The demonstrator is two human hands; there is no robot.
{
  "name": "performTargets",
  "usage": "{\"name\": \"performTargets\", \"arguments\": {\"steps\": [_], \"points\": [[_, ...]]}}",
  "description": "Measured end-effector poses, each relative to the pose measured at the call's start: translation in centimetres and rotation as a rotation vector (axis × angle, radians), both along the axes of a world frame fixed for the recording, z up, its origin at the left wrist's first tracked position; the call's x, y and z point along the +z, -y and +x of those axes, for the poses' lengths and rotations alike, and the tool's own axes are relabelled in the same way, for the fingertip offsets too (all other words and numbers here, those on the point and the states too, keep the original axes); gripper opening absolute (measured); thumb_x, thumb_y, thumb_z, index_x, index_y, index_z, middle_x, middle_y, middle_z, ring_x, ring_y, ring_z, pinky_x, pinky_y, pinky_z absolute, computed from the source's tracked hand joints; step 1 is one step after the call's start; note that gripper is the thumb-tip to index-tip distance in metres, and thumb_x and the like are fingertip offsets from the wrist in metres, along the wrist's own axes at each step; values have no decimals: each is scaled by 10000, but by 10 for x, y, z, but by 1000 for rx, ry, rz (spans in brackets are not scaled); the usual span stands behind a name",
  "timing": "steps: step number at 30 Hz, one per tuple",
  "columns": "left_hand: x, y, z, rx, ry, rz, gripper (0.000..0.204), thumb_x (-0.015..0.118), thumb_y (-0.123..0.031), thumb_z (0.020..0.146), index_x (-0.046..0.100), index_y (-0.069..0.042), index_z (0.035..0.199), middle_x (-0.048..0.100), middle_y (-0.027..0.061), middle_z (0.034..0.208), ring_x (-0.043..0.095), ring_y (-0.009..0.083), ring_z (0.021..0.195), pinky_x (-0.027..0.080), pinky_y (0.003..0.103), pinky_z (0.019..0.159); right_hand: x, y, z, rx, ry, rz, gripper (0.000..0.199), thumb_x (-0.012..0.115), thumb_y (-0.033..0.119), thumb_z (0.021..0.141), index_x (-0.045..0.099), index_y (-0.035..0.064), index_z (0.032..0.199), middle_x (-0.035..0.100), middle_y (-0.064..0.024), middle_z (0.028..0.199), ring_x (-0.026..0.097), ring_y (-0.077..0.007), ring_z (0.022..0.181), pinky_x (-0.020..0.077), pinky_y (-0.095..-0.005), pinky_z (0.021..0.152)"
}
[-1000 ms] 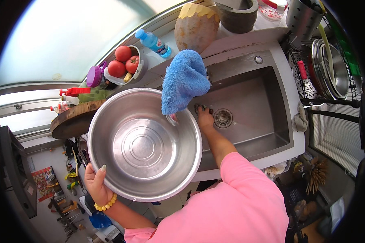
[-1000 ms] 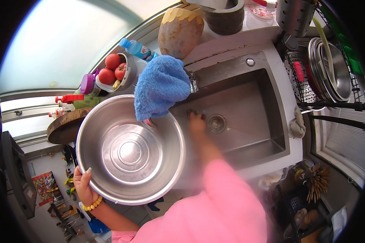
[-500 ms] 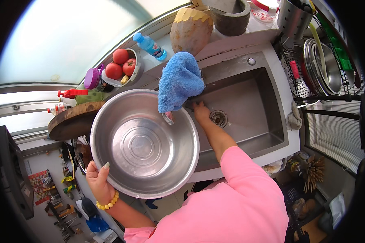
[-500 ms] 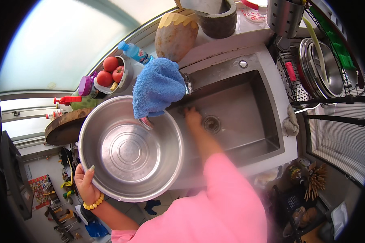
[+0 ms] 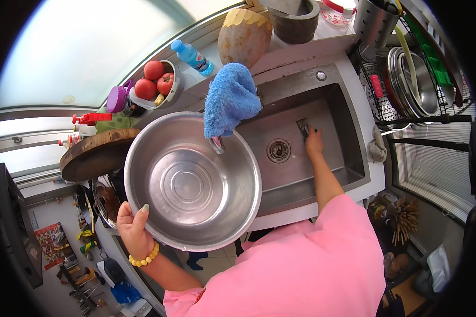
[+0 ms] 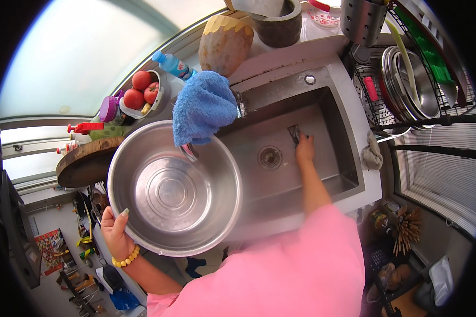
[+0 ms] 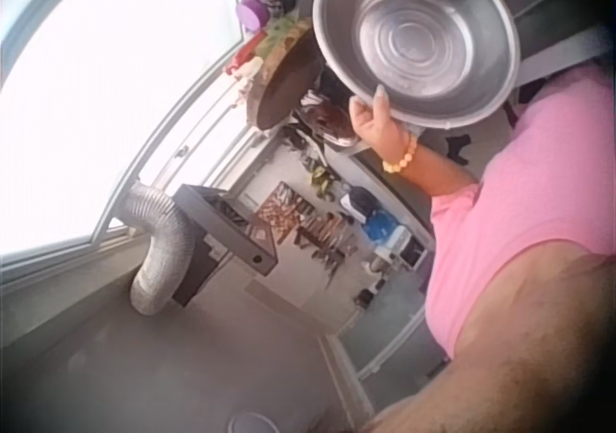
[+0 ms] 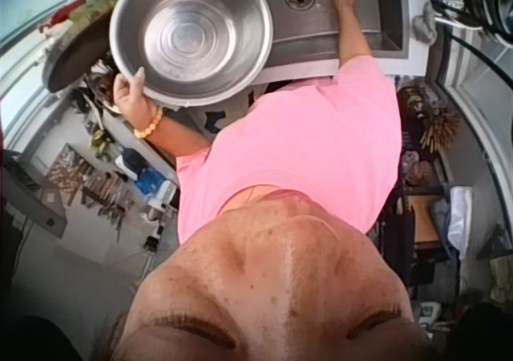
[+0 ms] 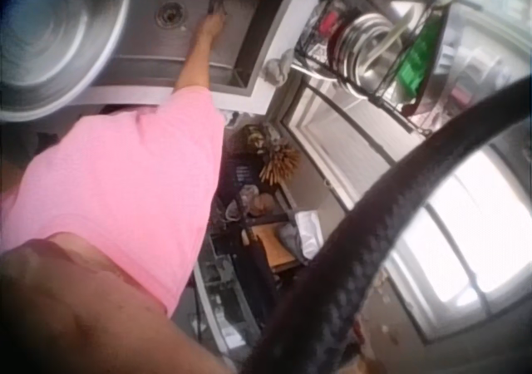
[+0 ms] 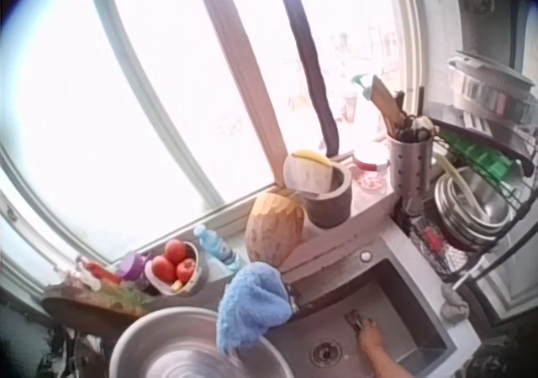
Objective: The person washes various kitchen items in a sink using a cloth and running water. They scrub a small bowl, a pair of chopsticks, and a large metal bowl, then rinse each item and place them aside.
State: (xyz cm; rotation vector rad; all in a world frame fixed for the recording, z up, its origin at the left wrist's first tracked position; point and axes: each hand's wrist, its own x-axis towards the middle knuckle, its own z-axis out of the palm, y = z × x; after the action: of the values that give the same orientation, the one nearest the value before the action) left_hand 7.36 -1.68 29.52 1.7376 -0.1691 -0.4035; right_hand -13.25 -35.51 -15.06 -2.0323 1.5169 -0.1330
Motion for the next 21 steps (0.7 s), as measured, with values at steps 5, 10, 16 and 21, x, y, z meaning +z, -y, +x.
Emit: {"name": "performTargets", "arguments": {"steps": [5, 10, 16, 21], "points": [[-3, 5, -1, -18, -6, -14, 124, 591, 28, 814, 495, -44, 782, 619, 35, 807, 529, 57, 683, 424, 197, 682, -25, -52, 14, 398, -38, 120, 395, 468, 45, 829, 512, 190, 1194, 450, -210, 1172, 559, -436, 934, 478, -499, 778], [-5, 0, -6, 4, -1, -25, 139, 588, 34, 817, 486, -48, 771, 612, 28, 794, 516, 47, 672, 416, 188, 669, 4, -44, 4, 253, -25, 102, 376, 452, 53, 841, 459, 147, 1205, 463, -226, 1140, 570, -446, 906, 483, -495, 786], [-8, 3, -7, -25, 13, -21, 144, 594, 31, 814, 485, -50, 766, 602, 14, 776, 494, 35, 652, 405, 182, 650, -42, -78, 0, 116, -156, 142, 459, 520, 49, 815, 350, 49, 1241, 463, -298, 1091, 559, -473, 910, 482, -489, 798], [-7, 10, -12, -26, 27, -3, 148, 598, 30, 810, 483, -49, 762, 600, 10, 769, 487, 34, 645, 399, 174, 643, -33, -76, 36, 42, 134, 190, 487, 561, 15, 785, 371, 55, 1232, 465, -283, 1109, 513, -456, 1026, 448, -484, 854]]}}
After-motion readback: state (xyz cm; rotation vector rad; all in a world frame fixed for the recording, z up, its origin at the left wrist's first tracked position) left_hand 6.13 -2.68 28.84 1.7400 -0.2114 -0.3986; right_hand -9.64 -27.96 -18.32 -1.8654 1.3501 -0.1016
